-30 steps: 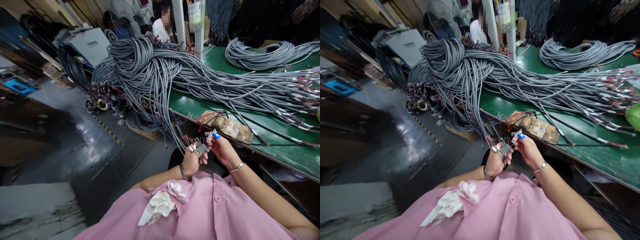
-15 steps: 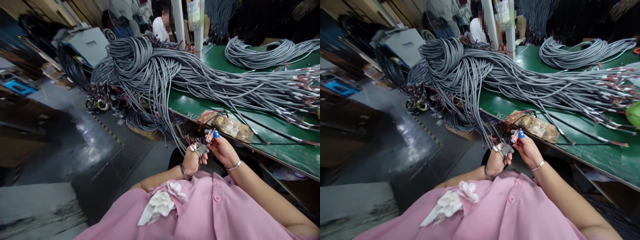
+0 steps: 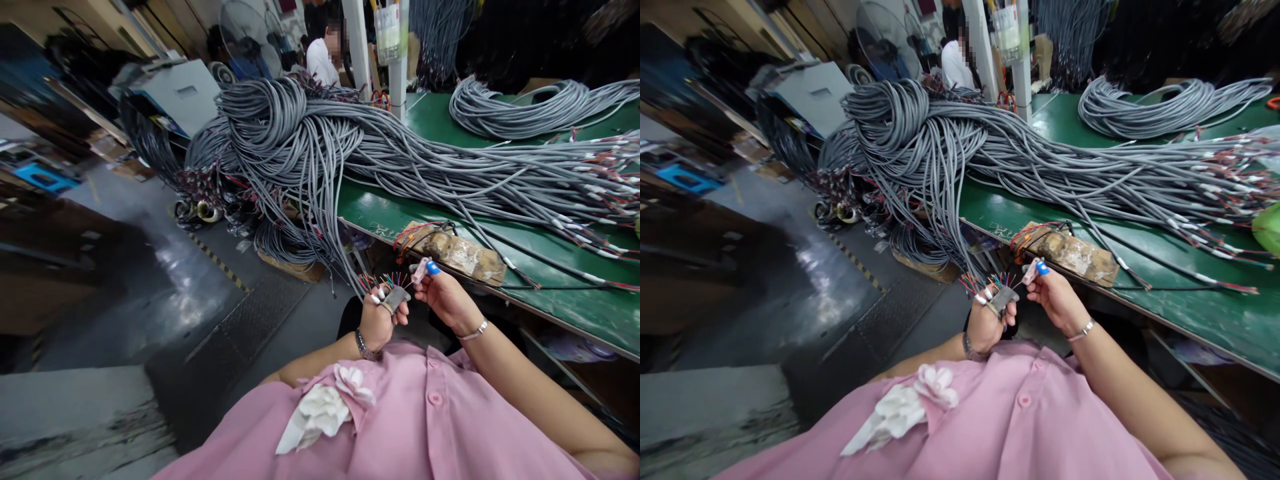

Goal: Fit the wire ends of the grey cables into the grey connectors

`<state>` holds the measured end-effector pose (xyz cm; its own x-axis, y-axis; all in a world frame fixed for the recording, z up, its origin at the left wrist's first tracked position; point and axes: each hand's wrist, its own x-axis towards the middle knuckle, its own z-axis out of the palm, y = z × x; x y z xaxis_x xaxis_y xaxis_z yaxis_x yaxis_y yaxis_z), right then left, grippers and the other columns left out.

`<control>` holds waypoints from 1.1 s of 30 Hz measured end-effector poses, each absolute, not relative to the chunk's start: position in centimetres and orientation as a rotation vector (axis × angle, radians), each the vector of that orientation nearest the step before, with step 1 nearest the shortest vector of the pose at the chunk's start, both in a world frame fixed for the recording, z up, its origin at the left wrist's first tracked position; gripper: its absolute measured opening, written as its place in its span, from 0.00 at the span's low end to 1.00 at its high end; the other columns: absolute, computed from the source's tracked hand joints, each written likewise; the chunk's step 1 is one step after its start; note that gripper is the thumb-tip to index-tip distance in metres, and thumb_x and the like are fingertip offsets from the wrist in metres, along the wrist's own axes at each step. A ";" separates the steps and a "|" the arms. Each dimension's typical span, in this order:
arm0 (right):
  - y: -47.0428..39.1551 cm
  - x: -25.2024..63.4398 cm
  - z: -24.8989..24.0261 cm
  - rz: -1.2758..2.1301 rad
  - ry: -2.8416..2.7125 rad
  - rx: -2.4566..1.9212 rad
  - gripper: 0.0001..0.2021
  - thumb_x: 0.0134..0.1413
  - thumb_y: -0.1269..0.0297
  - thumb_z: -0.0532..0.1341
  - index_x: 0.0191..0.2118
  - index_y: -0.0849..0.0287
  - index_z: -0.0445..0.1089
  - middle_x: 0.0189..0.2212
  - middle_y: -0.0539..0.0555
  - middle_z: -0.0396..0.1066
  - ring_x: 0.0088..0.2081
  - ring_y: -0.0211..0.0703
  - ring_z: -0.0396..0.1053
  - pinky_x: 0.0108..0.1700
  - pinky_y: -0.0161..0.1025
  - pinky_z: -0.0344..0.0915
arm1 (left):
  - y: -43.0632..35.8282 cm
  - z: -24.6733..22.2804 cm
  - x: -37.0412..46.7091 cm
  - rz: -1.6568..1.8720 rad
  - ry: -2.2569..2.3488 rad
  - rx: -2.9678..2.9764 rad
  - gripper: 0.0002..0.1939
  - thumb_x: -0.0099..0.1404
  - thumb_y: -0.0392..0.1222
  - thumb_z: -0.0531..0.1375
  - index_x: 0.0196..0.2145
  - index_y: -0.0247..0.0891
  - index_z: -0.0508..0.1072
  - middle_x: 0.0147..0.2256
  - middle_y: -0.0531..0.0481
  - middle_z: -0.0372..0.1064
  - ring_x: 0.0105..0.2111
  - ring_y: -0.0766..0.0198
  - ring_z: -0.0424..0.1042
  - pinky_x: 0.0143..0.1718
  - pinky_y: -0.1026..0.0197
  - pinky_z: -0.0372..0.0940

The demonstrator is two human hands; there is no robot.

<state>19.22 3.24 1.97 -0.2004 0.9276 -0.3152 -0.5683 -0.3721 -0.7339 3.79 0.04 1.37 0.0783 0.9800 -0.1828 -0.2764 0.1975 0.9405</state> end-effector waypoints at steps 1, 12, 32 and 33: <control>3.2 19.1 2.0 1.746 -0.602 -0.929 0.12 0.51 0.54 0.64 0.34 0.58 0.72 0.26 0.50 0.69 0.26 0.34 0.64 0.28 0.31 0.64 | 0.2 1.4 3.8 1.161 1.064 0.915 0.16 0.59 0.51 0.60 0.26 0.34 0.69 0.18 0.54 0.67 0.13 0.71 0.64 0.13 0.69 0.50; 3.4 18.5 0.4 1.684 -0.542 -0.875 0.20 0.51 0.45 0.61 0.36 0.58 0.74 0.32 0.54 0.72 0.29 0.37 0.66 0.30 0.35 0.67 | 0.8 1.8 4.1 1.156 1.072 1.156 0.19 0.60 0.54 0.59 0.25 0.33 0.69 0.20 0.51 0.68 0.16 0.71 0.66 0.18 0.67 0.61; 2.6 19.9 -0.7 1.781 -0.439 -0.805 0.22 0.53 0.41 0.56 0.36 0.56 0.74 0.32 0.52 0.73 0.30 0.37 0.68 0.32 0.34 0.66 | 0.1 0.4 3.4 1.037 1.115 1.111 0.18 0.59 0.54 0.60 0.26 0.34 0.68 0.20 0.51 0.68 0.16 0.70 0.67 0.17 0.68 0.59; 2.5 20.4 -1.0 1.781 -0.439 -0.813 0.22 0.53 0.42 0.56 0.35 0.56 0.74 0.32 0.53 0.73 0.31 0.37 0.68 0.32 0.34 0.66 | 0.2 0.1 3.4 1.009 1.105 1.095 0.18 0.59 0.54 0.61 0.27 0.34 0.69 0.21 0.51 0.69 0.16 0.70 0.67 0.18 0.68 0.59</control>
<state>20.36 2.49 -1.01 -0.1884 0.9307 -0.3134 -0.6788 -0.3540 -0.6434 3.38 0.20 0.07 0.1667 0.9729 -0.1605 -0.0724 0.1744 0.9820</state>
